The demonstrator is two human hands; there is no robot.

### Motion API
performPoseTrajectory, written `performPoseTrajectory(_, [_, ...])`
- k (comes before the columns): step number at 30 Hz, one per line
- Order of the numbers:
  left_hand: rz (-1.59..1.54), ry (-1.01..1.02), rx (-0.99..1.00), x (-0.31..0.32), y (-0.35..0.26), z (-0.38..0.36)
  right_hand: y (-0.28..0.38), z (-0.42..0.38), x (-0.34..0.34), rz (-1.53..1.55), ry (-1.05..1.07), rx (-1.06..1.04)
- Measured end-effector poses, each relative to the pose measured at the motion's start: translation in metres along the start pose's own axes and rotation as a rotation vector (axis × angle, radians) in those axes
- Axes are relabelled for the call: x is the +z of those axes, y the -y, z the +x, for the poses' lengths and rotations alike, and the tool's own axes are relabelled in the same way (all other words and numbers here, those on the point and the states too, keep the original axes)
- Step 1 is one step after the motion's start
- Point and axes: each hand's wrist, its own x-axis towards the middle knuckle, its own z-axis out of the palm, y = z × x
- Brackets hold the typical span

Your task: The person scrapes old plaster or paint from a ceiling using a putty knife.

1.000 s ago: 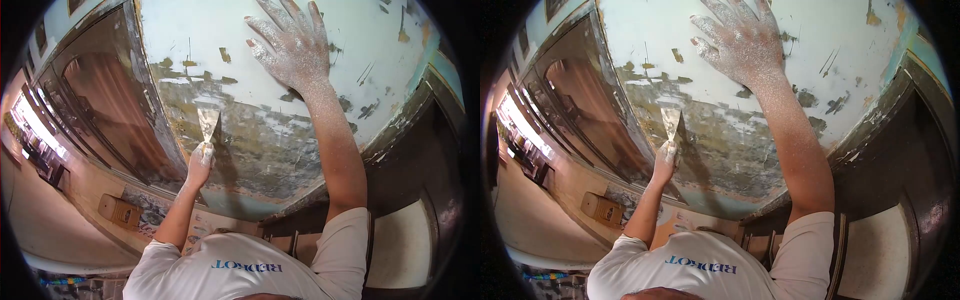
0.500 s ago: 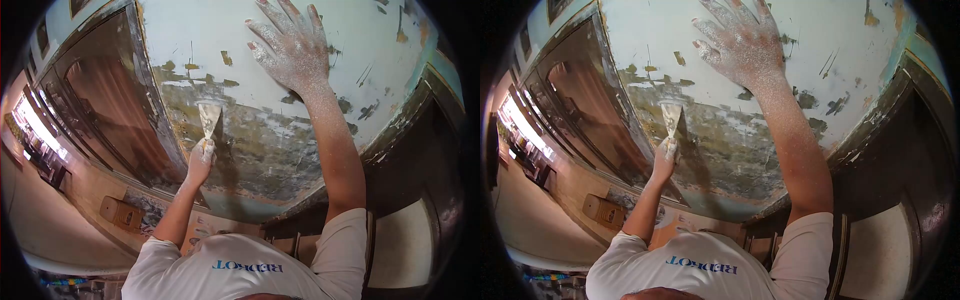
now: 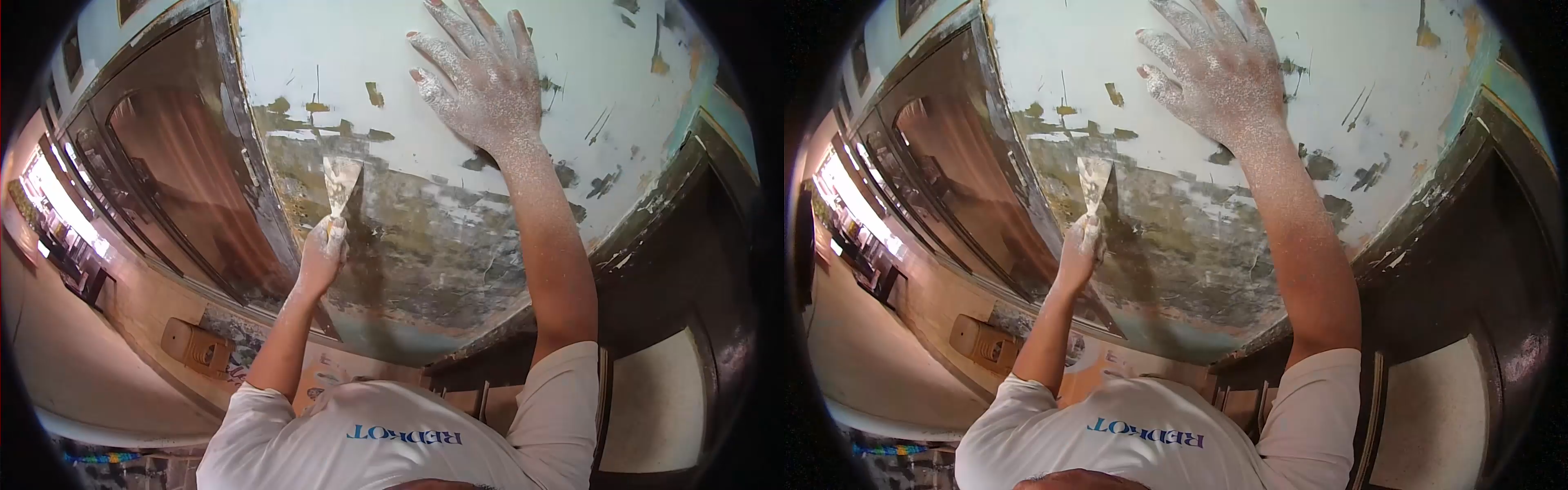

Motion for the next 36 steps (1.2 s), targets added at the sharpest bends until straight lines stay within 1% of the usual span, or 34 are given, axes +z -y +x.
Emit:
performPoseTrajectory(2, [0.052,-0.040,0.022,0.001,0.005,-0.001,-0.002,-0.001,-0.005,0.021,-0.145,-0.059])
performPoseTrajectory(4, [0.061,-0.042,0.112,0.012,0.011,-0.014,-0.002,0.002,-0.002,0.016,-0.153,-0.054])
performPoseTrajectory(5, [0.114,-0.082,0.134,0.016,0.018,-0.016,-0.001,0.002,0.002,0.020,-0.159,-0.044])
performPoseTrajectory(6, [0.114,-0.080,0.137,0.014,0.015,-0.011,0.000,0.003,0.004,0.023,-0.164,-0.032])
performPoseTrajectory(7, [0.107,-0.061,0.146,0.009,0.012,-0.006,0.002,0.002,0.001,-0.045,-0.025,-0.007])
performPoseTrajectory(8, [0.101,-0.044,0.154,0.006,0.008,-0.001,0.004,0.002,-0.001,-0.041,-0.019,-0.008])
performPoseTrajectory(9, [-0.013,-0.011,0.052,0.003,-0.011,0.002,0.005,0.003,-0.004,-0.042,-0.019,0.001])
performPoseTrajectory(12, [-0.017,-0.016,0.021,0.001,-0.003,0.000,0.008,0.003,-0.003,-0.077,-0.015,0.006])
performPoseTrajectory(13, [0.122,-0.052,0.136,0.007,0.005,-0.010,0.008,0.003,-0.003,-0.061,-0.024,0.007])
performPoseTrajectory(14, [0.124,-0.078,0.160,0.016,0.027,-0.022,0.008,0.003,-0.003,-0.043,-0.033,0.010])
performPoseTrajectory(15, [0.117,-0.059,0.053,0.020,0.060,-0.031,0.008,0.003,-0.003,-0.066,-0.048,-0.002])
performPoseTrajectory(16, [0.108,-0.036,-0.053,0.025,0.067,-0.034,0.007,0.004,-0.004,-0.070,-0.048,-0.001])
performPoseTrajectory(17, [0.078,-0.068,-0.059,0.026,0.073,-0.036,0.008,0.005,-0.005,-0.086,-0.039,0.005])
performPoseTrajectory(18, [0.078,-0.064,-0.064,0.023,0.061,-0.033,0.009,0.004,-0.006,-0.101,-0.030,0.011])
performPoseTrajectory(20, [0.239,-0.108,0.204,0.014,0.032,-0.017,0.009,0.002,-0.002,-0.059,-0.061,0.002])
performPoseTrajectory(21, [0.093,-0.044,0.017,0.009,0.021,-0.012,0.009,0.002,-0.002,-0.067,-0.060,0.001])
performPoseTrajectory(22, [0.102,-0.050,0.016,0.006,0.025,-0.009,0.008,0.002,-0.002,-0.075,-0.059,0.000])
performPoseTrajectory(24, [0.196,-0.085,0.091,0.011,0.043,-0.019,0.008,0.003,-0.002,-0.060,-0.068,-0.007])
performPoseTrajectory(25, [0.070,-0.053,0.030,0.017,0.061,-0.026,0.009,0.003,-0.003,-0.064,-0.061,0.000])
performPoseTrajectory(26, [0.039,-0.035,-0.069,0.018,0.075,-0.033,0.010,0.003,-0.004,-0.068,-0.054,0.009])
performPoseTrajectory(28, [0.052,-0.053,-0.027,0.018,0.062,-0.027,0.006,0.003,-0.003,-0.054,-0.053,0.006])
performPoseTrajectory(30, [0.188,-0.095,0.187,0.006,0.041,-0.011,0.007,0.002,-0.001,-0.021,-0.067,-0.001])
performPoseTrajectory(31, [0.128,-0.069,0.061,-0.002,0.040,-0.002,0.005,0.008,-0.012,0.155,-0.077,-0.062])
performPoseTrajectory(32, [0.172,-0.072,0.085,-0.005,0.037,0.004,0.006,0.006,-0.009,0.159,-0.074,-0.064])
performPoseTrajectory(34, [0.138,-0.084,0.100,0.003,0.034,-0.007,0.007,0.003,-0.001,-0.025,-0.069,0.000])
performPoseTrajectory(35, [0.126,-0.074,0.073,0.004,0.057,-0.013,0.007,0.002,-0.001,-0.028,-0.027,0.011])
performPoseTrajectory(36, [0.115,-0.062,0.045,0.006,0.086,-0.019,0.008,0.004,-0.004,-0.026,-0.028,0.010])
